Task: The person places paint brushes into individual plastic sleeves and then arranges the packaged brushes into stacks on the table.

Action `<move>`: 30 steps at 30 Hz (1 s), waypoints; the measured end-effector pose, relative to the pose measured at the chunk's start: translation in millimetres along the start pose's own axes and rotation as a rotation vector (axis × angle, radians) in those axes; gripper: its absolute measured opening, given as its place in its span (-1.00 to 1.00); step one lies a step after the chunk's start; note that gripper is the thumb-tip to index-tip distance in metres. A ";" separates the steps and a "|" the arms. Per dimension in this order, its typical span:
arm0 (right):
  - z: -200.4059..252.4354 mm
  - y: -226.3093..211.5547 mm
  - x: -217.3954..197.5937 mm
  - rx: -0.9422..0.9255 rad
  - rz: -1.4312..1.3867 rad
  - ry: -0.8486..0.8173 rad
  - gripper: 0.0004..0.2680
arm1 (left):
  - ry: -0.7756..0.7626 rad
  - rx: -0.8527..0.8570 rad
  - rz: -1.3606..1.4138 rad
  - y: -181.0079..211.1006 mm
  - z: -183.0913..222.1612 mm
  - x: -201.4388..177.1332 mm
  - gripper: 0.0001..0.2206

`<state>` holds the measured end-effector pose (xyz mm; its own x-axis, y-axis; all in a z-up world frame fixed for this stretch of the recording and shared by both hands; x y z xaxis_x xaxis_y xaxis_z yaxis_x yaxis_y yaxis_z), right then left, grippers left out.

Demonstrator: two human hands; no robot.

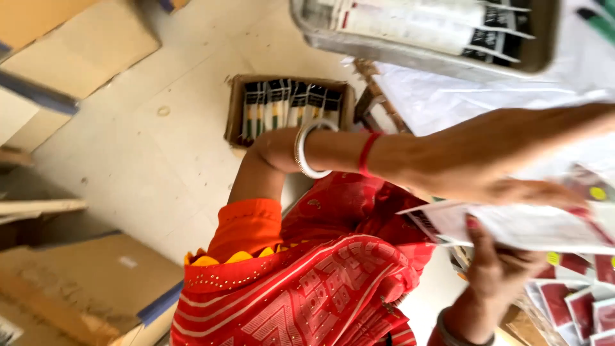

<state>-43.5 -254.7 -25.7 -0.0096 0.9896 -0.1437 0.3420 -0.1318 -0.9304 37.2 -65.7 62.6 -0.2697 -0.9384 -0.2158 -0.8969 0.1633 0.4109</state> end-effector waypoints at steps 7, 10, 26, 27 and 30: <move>-12.1 15.7 -11.9 0.224 -0.074 0.039 -0.50 | -0.155 -0.375 0.041 -10.8 0.4 47.4 -0.84; -5.8 -101.1 -54.9 -0.450 0.479 0.492 -0.65 | -0.055 -0.325 0.088 -22.3 2.0 59.7 -0.84; -37.2 -128.5 -82.6 -0.404 0.847 0.105 -0.92 | -0.312 -0.178 0.063 21.7 4.8 95.1 -0.74; -16.6 -117.7 -127.4 -0.386 0.628 0.303 -0.93 | -0.337 -0.141 0.061 30.6 2.2 93.4 -0.63; 50.3 -85.1 -227.7 -0.142 0.564 0.675 -0.92 | -0.370 -0.232 0.106 24.1 5.2 82.8 -0.53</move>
<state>-117.7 -471.8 69.3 0.7356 0.6091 -0.2965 0.2425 -0.6455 -0.7243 -8.6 -137.9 50.1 -0.5005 -0.7414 -0.4470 -0.7670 0.1403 0.6261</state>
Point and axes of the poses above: each hand's wrist, its own z-axis away from the middle knuckle, its own x-axis out of the palm, y = z × x, the point moved 8 cm from there along -z, towards the middle knuckle, and after that the axes turned 6 degrees about x, right-handed, at the moved point
